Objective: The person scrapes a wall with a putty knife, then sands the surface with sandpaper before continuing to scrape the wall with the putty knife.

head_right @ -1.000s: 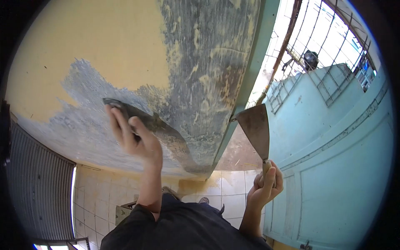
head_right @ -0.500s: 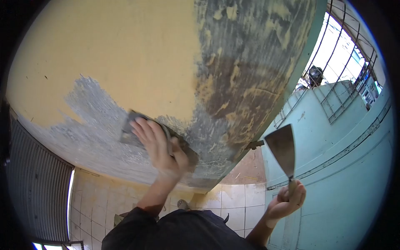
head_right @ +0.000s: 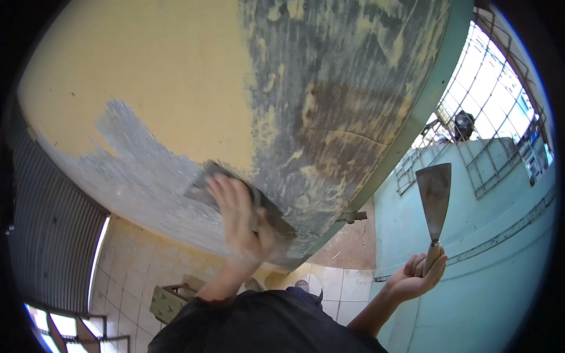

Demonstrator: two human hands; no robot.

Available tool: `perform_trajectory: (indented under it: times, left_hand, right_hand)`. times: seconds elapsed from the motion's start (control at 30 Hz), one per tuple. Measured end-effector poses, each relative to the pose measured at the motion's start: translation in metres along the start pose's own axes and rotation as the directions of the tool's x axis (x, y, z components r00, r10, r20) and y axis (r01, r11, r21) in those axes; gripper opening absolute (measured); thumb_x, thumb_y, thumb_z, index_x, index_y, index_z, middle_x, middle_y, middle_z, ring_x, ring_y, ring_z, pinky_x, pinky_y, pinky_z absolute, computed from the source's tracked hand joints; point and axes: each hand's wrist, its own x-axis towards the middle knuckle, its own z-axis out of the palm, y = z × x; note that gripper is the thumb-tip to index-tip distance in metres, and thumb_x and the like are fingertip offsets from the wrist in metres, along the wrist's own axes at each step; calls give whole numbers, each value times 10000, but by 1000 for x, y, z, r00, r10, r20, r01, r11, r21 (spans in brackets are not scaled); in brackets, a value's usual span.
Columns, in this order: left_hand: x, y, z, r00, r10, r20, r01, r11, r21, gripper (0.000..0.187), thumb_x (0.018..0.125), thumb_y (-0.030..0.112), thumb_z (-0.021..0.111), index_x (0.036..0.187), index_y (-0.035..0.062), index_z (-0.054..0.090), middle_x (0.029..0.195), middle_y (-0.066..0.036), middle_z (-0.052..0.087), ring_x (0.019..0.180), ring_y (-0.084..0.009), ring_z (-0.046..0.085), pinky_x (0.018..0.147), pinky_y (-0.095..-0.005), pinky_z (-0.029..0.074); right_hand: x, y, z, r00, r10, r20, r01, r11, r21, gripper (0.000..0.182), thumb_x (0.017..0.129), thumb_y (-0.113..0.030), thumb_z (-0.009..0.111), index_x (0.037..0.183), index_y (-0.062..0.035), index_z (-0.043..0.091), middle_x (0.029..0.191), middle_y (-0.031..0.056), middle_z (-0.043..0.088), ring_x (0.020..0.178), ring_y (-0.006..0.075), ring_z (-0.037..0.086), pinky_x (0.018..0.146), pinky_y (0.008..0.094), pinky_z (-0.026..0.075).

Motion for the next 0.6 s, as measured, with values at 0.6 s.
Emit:
perform_trajectory:
  times: [0.6]
  left_hand:
    - [1,43,44,892,-182,-414,263,953,148,584,927,-103,487,1481,-152,312,1552,-383,253,1468,-532,198,1204,-552,180]
  right_hand:
    - [-23,26,43,851,108,513,-266,932,246,441,1080,-304,474,1404,-5,484,1084,52,568,982,75,513,744,210,405]
